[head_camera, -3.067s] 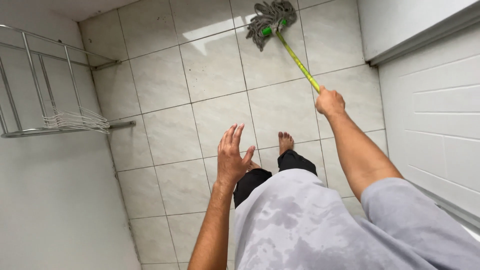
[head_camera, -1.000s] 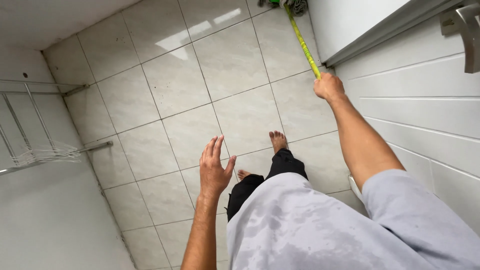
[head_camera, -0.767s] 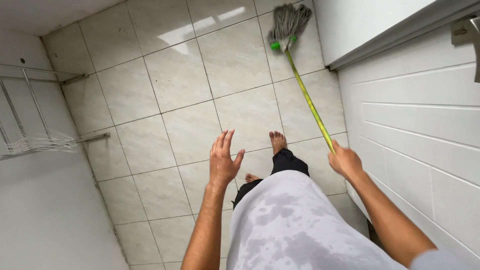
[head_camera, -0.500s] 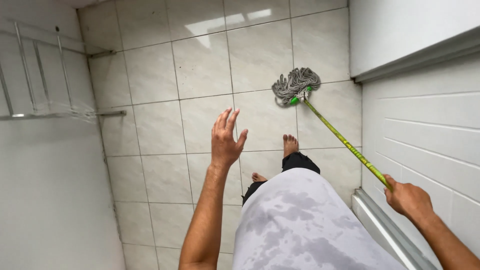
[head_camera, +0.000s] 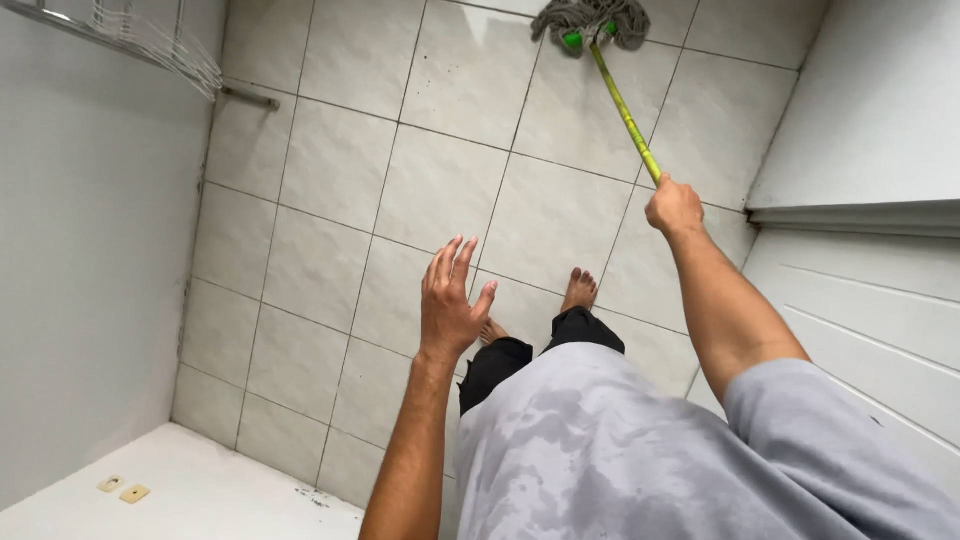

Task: Preparing a mop with detergent and cleaning a flight of stairs and a tiled floor area.

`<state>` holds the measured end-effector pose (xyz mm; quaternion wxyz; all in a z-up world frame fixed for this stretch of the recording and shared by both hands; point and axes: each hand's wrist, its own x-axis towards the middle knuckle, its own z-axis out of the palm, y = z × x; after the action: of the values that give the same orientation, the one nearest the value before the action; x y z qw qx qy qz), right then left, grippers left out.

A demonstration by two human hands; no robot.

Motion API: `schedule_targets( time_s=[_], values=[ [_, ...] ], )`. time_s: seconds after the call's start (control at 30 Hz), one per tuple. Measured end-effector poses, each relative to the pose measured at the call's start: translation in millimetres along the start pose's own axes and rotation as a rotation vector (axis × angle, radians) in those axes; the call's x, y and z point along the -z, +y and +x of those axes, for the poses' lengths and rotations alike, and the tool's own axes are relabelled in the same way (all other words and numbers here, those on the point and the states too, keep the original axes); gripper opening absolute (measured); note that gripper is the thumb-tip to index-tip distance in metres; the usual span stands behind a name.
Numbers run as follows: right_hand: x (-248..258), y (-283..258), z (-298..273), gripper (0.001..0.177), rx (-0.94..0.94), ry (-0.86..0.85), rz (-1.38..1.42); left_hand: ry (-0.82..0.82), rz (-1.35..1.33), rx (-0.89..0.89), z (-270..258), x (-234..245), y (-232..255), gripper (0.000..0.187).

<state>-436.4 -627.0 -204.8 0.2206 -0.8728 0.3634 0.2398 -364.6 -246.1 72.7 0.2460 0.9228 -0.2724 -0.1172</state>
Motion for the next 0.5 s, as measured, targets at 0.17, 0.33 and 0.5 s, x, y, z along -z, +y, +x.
schedule_targets(
  time_s=[0.17,0.33,0.5],
  values=[
    [-1.9,-9.2,-64.0,0.045,-0.021,0.025,-0.107,-0.022,-0.028,0.039,-24.9,15.5,-38.5,0.068],
    [-71.4,35.8,-224.5,0.045,-0.095,-0.011,-0.11,-0.08,-0.045,-0.034,-42.0,19.6,-85.6,0.068],
    [-209.7,53.3,-432.7,0.042,-0.265,-0.198,-0.032,-0.218,-0.09,-0.17,-53.9,31.6,-121.5,0.068]
  ],
)
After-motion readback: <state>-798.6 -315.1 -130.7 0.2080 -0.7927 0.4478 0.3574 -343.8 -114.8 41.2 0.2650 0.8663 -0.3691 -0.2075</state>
